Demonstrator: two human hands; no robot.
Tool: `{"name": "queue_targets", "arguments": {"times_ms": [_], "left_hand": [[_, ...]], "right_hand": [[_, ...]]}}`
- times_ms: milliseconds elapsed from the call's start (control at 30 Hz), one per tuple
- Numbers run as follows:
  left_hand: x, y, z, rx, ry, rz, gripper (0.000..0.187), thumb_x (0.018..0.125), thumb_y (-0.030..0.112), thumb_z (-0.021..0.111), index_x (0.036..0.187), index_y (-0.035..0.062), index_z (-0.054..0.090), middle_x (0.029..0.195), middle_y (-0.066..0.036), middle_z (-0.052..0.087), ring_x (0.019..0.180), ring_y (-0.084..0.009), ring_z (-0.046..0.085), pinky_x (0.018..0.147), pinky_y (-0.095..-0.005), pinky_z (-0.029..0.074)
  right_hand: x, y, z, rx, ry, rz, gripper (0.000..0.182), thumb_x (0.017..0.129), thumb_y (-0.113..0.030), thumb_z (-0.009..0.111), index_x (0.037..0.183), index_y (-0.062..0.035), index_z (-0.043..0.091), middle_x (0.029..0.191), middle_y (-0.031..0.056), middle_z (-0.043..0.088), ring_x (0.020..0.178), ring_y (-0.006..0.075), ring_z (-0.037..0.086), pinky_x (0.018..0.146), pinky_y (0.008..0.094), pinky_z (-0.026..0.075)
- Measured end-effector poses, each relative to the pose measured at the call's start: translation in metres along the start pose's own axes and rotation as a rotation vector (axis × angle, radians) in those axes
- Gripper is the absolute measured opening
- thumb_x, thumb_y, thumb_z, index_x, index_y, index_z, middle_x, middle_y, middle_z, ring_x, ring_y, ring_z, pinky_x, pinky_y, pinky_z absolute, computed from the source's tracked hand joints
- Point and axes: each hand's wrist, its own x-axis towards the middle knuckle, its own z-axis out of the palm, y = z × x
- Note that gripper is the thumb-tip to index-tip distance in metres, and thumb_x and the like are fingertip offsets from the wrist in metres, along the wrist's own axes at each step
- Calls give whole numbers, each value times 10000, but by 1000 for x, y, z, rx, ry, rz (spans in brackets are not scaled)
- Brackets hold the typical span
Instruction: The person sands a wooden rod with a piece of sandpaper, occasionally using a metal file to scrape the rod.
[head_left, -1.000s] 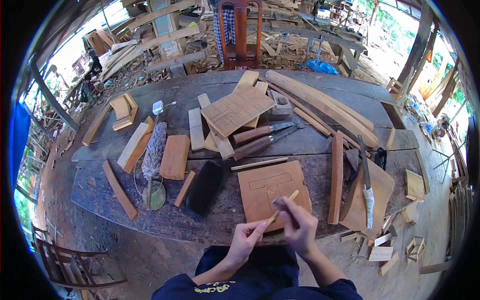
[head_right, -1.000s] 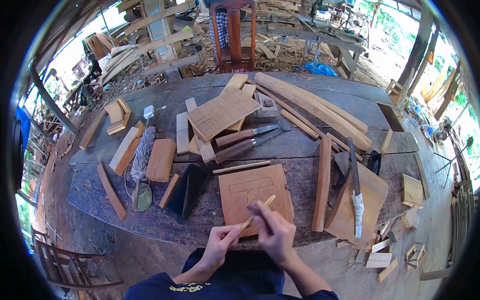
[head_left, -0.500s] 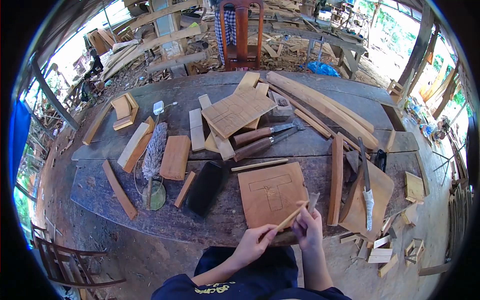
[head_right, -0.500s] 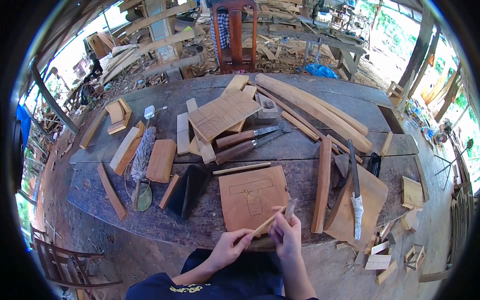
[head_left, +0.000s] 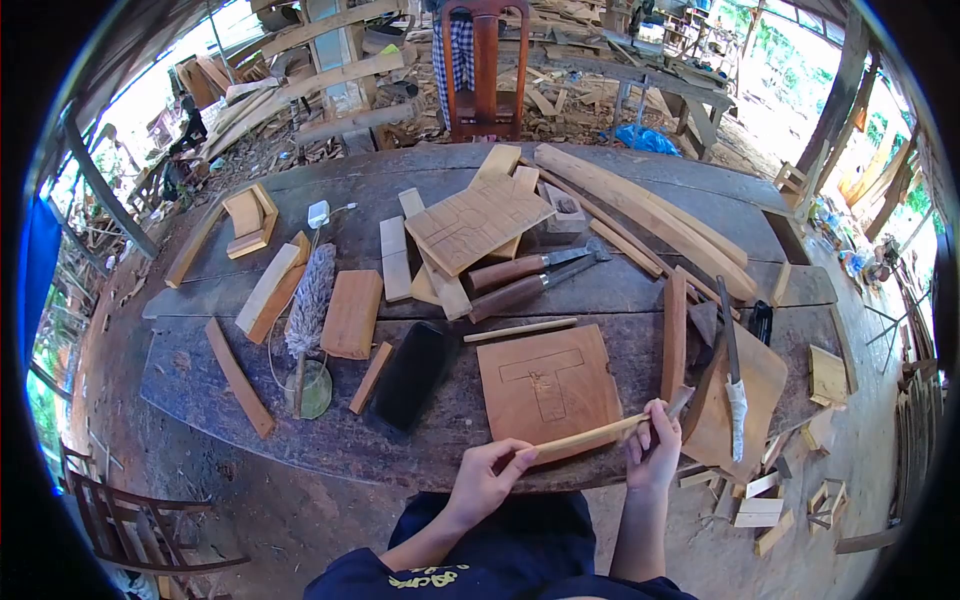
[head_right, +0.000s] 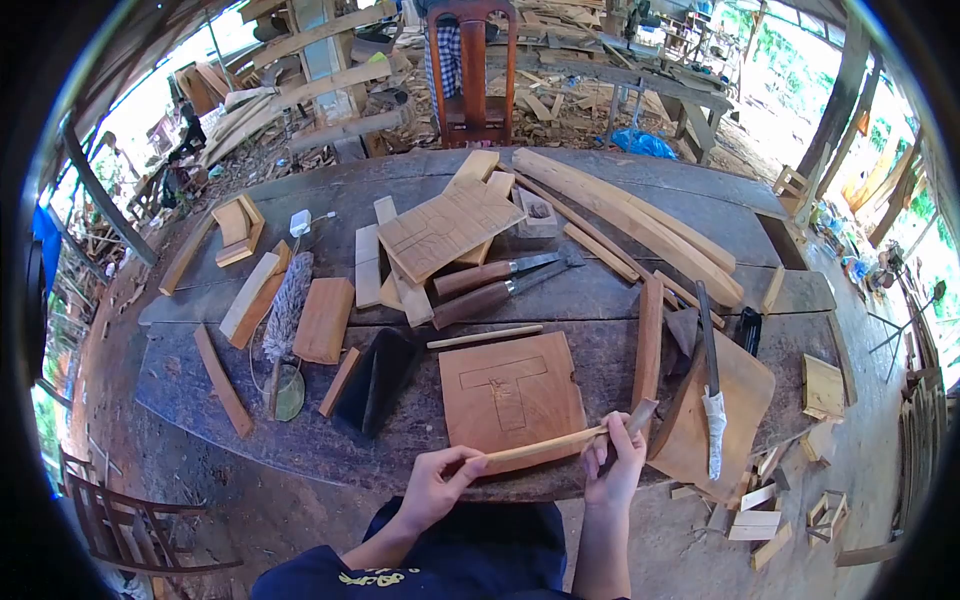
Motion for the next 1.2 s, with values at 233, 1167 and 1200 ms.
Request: {"name": "queue_targets", "arguments": {"times_ms": [233,1167,1200], "left_hand": [[4,2,-12,-81,145,12,191,988,151,663,979,-34,711,697,42,586,624,-15,494,560,-194,375],[7,15,2,331,340,333,118,941,110,677,937,-8,688,749,-124,628,615,-222,581,571,-315,454],[8,16,0,331,337,333,118,941,110,677,937,-8,688,749,-124,628,615,-222,581,571,-315,454]], "right_hand": [[-2,4,0,5,79,-46,165,1000,-141,600,857,-72,559,538,-9,469,349,79,367,335,230,275],[-3,7,32,-1160,82,-612,250,1003,-159,589,829,11,533,648,195,586,526,313,591,511,407,415],[-5,6,32,-1160,84,-611,250,1003,-159,589,829,11,533,648,195,586,526,313,591,511,407,415]]}}
